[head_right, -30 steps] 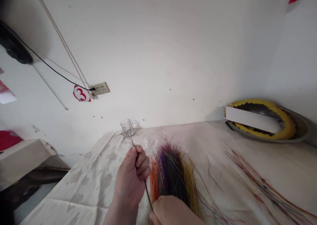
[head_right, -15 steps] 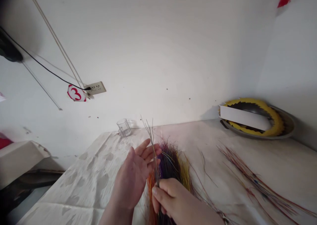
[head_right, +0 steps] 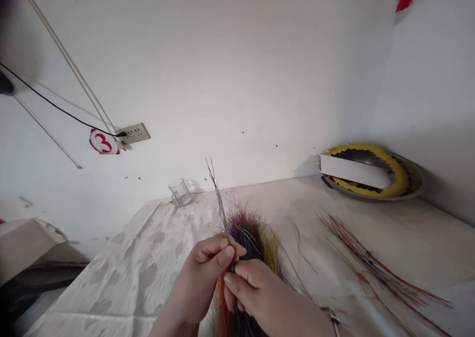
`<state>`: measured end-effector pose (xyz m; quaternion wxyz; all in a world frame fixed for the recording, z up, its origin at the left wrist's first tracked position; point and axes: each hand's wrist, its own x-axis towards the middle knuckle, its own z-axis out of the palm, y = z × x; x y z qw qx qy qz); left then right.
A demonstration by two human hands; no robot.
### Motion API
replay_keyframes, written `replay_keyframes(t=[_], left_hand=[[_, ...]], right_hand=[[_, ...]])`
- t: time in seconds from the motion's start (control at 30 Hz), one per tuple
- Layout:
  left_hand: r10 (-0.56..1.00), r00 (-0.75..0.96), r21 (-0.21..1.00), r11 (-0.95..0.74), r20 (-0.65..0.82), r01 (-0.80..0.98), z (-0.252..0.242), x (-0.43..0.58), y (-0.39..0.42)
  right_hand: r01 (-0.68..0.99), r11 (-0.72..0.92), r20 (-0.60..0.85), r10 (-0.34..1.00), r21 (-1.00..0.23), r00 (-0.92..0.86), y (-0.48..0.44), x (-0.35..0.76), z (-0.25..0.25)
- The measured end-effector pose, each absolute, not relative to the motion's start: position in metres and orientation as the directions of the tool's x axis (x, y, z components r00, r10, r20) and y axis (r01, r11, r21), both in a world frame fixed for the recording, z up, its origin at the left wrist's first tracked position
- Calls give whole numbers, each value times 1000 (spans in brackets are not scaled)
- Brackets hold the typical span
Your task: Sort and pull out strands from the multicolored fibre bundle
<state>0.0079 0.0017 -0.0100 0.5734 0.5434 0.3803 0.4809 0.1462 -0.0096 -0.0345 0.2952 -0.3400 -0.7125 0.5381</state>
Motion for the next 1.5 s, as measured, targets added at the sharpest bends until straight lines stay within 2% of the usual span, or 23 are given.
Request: replay_keyframes(t=[0.13, 0.3, 0.5, 0.63, 0.8, 0.93, 1.2, 1.33, 1.5], left_hand=[[983, 164, 981, -54, 85, -186, -12, 8, 2], [994, 77, 929, -42, 76, -367, -11, 6, 3], [989, 151, 763, 102, -6, -638, -7, 10, 3], [988, 152, 674, 126, -21, -727, -5, 10, 5], [989, 146, 561, 137, -28, -817, -5, 6, 8], [978, 200, 481, 200, -51, -854, -4, 5, 8], [925, 365, 282, 379, -103, -881, -3, 3, 8], [912, 394, 257, 409, -111, -875, -2, 2, 7], [927, 355, 305, 374, -120, -876, -2, 6, 6]], right_hand=[[224, 185, 31, 830, -957, -556, -9, 145, -40], [299, 192, -4, 835, -935, -550, -8, 143, -45], [299, 222, 23, 835, -928, -549, -9, 139, -42], [382, 241, 5, 851, -892, -525, -12, 136, -42], [451, 328, 69, 863, -830, -501, -10, 133, -46], [384, 371, 137, 846, -846, -516, -8, 134, -43], [131, 484, 315, 728, -865, -609, -2, 143, -40], [108, 469, 316, 729, -876, -607, 2, 144, -42], [91, 475, 347, 747, -875, -567, 3, 141, -43]])
